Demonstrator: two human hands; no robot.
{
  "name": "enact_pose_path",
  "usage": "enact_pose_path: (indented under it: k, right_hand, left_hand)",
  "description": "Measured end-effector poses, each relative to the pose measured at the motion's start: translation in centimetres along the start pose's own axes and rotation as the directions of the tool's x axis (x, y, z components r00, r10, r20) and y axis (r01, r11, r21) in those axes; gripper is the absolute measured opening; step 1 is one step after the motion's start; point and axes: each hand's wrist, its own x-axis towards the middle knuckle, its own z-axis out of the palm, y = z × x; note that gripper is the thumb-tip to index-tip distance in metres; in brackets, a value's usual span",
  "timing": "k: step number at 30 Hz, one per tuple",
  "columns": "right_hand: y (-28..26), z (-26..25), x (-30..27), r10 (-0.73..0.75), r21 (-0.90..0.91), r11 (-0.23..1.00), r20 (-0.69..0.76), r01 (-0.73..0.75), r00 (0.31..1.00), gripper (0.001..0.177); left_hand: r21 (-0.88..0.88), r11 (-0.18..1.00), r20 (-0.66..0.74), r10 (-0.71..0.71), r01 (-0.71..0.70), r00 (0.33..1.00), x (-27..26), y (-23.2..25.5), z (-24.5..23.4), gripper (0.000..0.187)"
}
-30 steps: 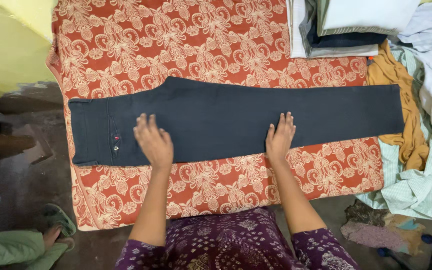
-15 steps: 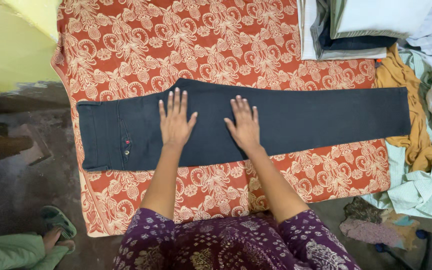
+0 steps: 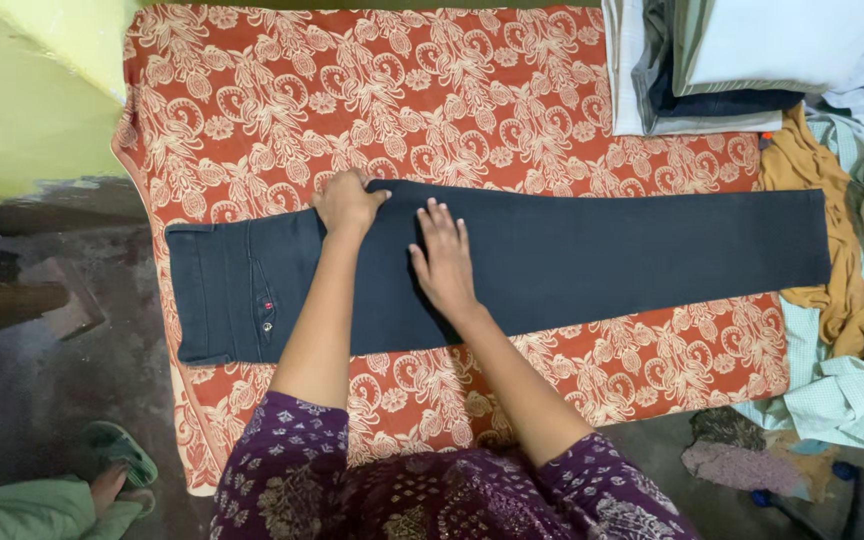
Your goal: The person folds a pair of dark trousers by hand on a bed, aligning the legs, smoothing the fabric, and folding the garment into a rectangular shape.
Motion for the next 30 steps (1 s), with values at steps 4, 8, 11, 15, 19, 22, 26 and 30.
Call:
enact_pose_path:
  k: [4, 8, 11, 15, 19, 22, 26, 30]
  right_hand:
    - [-1.6, 0.4, 0.6, -0.05, -0.011, 0.999, 0.043, 0.05, 0.998, 0.059]
    - [-1.5, 0.5, 0.8, -0.035, -0.033, 0.999, 0.051, 0.037, 0.998, 0.059]
    - [-1.6, 1.2, 1.2, -0.028, -0.044, 0.999, 0.035, 0.03, 0.999, 0.062]
    - [-1.3, 2.4, 3.4, -0.054, -0.092, 0.994, 0.072, 0.061, 0.996, 0.062]
    - [-0.4, 1.5, 3.9, -0.101, -0.127, 0.985, 0.134, 0.118, 0.986, 0.066]
    - [2.2, -0.3, 3.2, -0.027, -0.174, 0.984, 0.117, 0.047, 0.993, 0.07]
    - [8.3, -3.8, 1.3, 0.149, -0.255, 0.957, 0.021, -0.138, 0.989, 0.072]
    - [13.3, -7.2, -0.4, 0.365, -0.231, 0.891, -0.151, -0.392, 0.919, 0.068]
  left_hand:
    - [-0.257, 0.966, 0.124, 0.036, -0.003, 0.992, 2.9, -1.3, -0.8, 0.045]
    - [-0.155, 0.976, -0.115, 0.138, -0.155, 0.984, 0.1, -0.1, -0.8, 0.039]
    - [0.067, 0.946, -0.363, 0.319, -0.317, 0.875, -3.5, 0.9, 0.0, 0.041]
    - [0.152, 0.846, -0.302, 0.532, -0.511, 0.791, -5.3, -0.6, 2.0, 0.036]
    - [0.283, 0.761, -0.153, 0.637, -0.584, 0.756, -5.1, -3.0, 1.9, 0.055]
    - [0.337, 0.738, -0.081, 0.642, -0.585, 0.763, -5.0, -3.6, 0.4, 0.062]
    - [0.43, 0.76, -0.073, 0.567, -0.487, 0.82, -5.6, -3.0, -0.9, 0.065]
    - [0.407, 0.885, -0.269, 0.355, -0.229, 0.895, -7.5, -3.9, -2.0, 0.07]
